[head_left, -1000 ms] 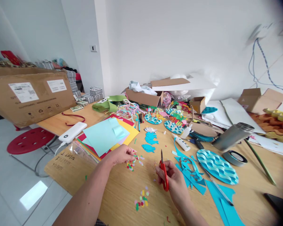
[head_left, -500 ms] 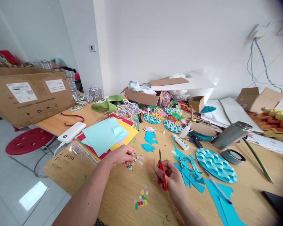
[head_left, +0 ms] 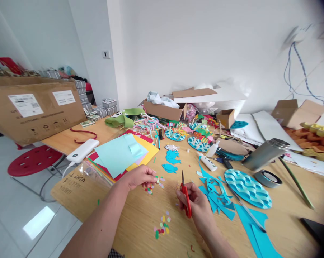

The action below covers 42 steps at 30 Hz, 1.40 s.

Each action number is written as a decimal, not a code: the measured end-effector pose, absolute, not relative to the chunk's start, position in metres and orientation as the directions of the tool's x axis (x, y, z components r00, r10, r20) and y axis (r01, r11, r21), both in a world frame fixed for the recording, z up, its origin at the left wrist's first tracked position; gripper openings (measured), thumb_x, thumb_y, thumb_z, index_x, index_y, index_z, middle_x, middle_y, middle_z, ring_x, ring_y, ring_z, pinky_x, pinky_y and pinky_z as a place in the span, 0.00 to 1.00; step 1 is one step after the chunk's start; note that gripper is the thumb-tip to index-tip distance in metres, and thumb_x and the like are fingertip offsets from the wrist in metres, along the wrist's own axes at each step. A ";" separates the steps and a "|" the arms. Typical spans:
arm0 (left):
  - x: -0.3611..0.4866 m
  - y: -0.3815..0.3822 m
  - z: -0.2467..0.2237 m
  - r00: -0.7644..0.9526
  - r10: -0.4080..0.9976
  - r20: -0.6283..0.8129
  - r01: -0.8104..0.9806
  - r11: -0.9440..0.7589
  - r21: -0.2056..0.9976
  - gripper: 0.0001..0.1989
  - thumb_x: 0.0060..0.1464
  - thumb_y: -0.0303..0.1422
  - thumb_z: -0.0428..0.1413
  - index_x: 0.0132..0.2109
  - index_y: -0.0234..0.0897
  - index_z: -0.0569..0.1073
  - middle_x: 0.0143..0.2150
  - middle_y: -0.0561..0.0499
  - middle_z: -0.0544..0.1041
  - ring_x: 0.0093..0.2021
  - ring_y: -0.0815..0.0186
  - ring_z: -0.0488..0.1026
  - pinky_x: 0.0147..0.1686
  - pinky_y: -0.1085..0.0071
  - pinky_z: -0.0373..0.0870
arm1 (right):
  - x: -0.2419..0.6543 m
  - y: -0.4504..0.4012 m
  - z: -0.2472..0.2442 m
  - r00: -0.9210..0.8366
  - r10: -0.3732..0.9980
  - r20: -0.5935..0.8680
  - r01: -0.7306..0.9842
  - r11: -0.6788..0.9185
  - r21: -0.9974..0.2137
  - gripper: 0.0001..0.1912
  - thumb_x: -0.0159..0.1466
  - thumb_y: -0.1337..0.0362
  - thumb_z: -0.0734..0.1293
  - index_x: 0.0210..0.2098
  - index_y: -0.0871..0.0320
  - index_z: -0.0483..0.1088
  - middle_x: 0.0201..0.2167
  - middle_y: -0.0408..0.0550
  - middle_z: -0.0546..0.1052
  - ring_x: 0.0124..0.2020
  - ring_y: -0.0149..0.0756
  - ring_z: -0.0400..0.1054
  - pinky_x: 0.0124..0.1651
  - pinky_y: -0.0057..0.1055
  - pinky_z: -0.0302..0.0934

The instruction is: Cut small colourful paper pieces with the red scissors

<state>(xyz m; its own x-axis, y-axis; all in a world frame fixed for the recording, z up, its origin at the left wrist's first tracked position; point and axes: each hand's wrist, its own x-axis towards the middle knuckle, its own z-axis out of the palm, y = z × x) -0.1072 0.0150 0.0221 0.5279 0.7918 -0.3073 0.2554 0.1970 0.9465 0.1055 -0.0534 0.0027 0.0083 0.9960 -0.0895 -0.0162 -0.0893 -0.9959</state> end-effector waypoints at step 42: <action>-0.089 0.012 0.013 0.511 0.798 -0.321 0.299 0.185 0.936 0.17 0.43 0.42 0.57 0.32 0.30 0.74 0.25 0.53 0.71 0.17 0.77 0.60 0.17 0.78 0.56 | 0.095 -0.068 0.005 -0.393 0.911 -0.129 0.204 -0.051 -0.978 0.10 0.53 0.66 0.69 0.26 0.57 0.61 0.17 0.36 0.66 0.16 0.23 0.56 0.17 0.21 0.48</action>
